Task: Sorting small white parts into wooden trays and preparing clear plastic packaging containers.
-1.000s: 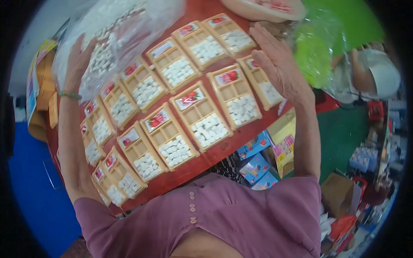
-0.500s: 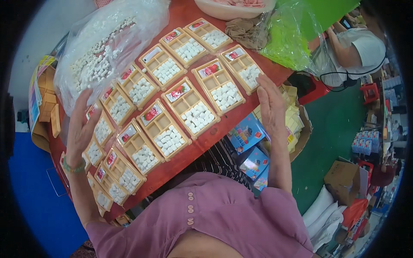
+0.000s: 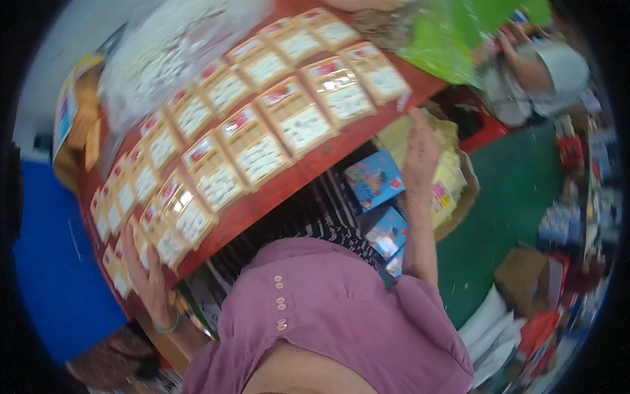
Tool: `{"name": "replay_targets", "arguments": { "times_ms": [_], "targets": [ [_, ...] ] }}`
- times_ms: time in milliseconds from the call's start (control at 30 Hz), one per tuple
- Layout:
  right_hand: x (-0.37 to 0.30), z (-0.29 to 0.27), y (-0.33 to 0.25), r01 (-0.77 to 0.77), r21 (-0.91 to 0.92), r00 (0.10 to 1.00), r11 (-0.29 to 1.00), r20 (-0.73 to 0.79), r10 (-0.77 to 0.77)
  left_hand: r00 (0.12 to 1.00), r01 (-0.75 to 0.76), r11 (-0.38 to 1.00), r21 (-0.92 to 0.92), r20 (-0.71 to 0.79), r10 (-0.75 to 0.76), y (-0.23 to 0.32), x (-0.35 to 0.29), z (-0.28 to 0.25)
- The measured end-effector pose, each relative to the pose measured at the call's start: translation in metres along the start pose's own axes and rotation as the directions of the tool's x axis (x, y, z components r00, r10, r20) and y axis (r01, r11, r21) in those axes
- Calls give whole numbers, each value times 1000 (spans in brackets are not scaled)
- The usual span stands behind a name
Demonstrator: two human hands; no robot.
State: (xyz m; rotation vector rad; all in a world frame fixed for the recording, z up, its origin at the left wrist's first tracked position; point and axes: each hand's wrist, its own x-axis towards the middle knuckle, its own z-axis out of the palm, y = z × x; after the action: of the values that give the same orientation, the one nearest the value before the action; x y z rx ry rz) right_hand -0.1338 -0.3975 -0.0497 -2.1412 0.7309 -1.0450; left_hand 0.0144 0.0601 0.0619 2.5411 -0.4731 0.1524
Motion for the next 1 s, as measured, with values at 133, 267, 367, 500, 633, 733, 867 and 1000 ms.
{"name": "replay_targets", "arguments": {
  "times_ms": [133, 267, 367, 500, 633, 733, 867, 1000],
  "targets": [
    [4, -4, -9, 42, 24, 999, 999, 23, -42, 982, 121, 978, -169, -124, -143, -26, -24, 19],
    [11, -10, -6, 20, 166, 992, 986, 117, -40, 966, 100, 986, -136, -225, -129, -17, -24, 18],
    [19, 25, -33, 140, 44, 959, 989, 243, -147, 899, 249, 968, -40, -363, -246, -44, -58, 15],
    [77, 48, -80, 317, 80, 853, 945, 411, -320, 870, 189, 981, -44, -456, -188, -63, -77, 11],
    [127, 65, -60, 505, -134, 781, 853, 492, -384, 794, 180, 982, 55, -597, -113, -78, -62, 36],
    [149, 84, -48, 604, -246, 722, 758, 572, -390, 713, 161, 986, -45, -686, -148, -95, -56, 60],
    [174, 112, -47, 583, -343, 686, 736, 693, -220, 598, 226, 957, -183, -749, -284, -100, -59, 68],
    [185, 128, -36, 585, -336, 667, 738, 717, -202, 548, 205, 965, -166, -797, -253, -101, -48, 71]
  ]
}}
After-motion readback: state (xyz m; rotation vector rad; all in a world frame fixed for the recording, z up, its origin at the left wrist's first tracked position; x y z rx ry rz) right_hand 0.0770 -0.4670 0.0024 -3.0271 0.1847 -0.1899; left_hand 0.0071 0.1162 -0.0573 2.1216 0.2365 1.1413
